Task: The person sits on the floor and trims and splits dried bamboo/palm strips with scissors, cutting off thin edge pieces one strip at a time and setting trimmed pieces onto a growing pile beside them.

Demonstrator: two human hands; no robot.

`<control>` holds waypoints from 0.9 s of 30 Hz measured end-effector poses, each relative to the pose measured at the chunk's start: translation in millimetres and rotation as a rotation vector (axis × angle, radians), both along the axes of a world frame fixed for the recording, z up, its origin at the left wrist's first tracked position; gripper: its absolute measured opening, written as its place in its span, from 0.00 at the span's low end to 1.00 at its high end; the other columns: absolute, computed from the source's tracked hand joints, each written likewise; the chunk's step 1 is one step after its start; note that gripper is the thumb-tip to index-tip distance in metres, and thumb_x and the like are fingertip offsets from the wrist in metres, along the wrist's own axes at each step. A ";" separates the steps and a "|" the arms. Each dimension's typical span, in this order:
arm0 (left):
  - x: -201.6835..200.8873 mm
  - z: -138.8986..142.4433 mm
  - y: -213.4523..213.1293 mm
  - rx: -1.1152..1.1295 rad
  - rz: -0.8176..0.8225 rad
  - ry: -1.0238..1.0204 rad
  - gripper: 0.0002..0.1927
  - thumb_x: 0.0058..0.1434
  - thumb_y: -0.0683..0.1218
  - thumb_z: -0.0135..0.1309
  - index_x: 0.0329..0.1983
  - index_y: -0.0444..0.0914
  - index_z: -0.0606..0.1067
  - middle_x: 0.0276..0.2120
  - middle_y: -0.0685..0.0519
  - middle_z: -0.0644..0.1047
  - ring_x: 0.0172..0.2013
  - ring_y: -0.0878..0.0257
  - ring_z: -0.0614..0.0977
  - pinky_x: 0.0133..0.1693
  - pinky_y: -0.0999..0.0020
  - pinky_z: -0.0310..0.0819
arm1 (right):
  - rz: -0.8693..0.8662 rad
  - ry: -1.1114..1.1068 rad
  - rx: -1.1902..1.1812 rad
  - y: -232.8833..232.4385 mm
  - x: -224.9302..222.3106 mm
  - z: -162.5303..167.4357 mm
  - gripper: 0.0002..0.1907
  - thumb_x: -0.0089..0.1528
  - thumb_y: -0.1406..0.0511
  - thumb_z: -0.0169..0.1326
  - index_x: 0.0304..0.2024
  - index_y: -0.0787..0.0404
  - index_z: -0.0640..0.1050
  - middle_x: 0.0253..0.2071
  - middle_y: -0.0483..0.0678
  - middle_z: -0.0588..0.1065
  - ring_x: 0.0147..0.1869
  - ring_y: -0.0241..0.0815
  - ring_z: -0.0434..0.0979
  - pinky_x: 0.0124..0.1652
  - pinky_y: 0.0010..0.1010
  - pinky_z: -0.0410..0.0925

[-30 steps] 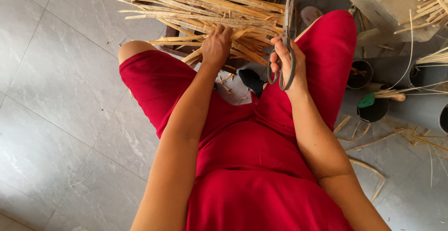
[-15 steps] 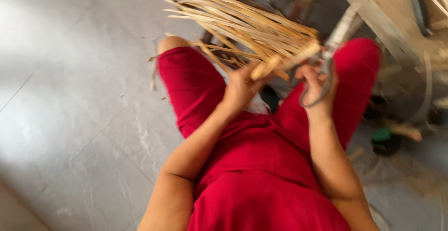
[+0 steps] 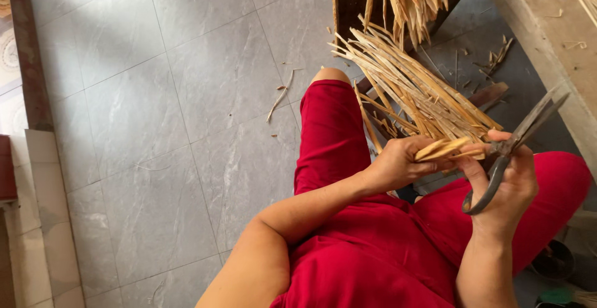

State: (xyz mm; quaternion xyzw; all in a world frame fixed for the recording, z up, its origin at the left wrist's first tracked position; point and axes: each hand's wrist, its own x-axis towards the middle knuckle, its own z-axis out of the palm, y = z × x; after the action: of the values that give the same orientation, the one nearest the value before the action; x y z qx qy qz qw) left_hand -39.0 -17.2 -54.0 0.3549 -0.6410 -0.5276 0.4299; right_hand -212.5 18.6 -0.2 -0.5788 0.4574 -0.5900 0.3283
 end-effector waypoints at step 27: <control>27.0 76.7 4.8 0.333 0.007 0.489 0.07 0.74 0.42 0.52 0.39 0.35 0.74 0.28 0.55 0.78 0.28 0.71 0.78 0.30 0.76 0.69 | 0.040 0.280 0.199 32.3 40.1 12.3 0.42 0.56 0.57 0.71 0.67 0.62 0.67 0.51 0.45 0.72 0.52 0.36 0.73 0.47 0.27 0.69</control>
State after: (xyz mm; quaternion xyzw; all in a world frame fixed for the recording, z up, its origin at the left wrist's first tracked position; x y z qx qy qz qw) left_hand -12.1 -12.4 22.7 0.2853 -0.4219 -0.6939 0.5090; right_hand -172.4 50.9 12.1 -0.6289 0.5432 -0.4489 0.3286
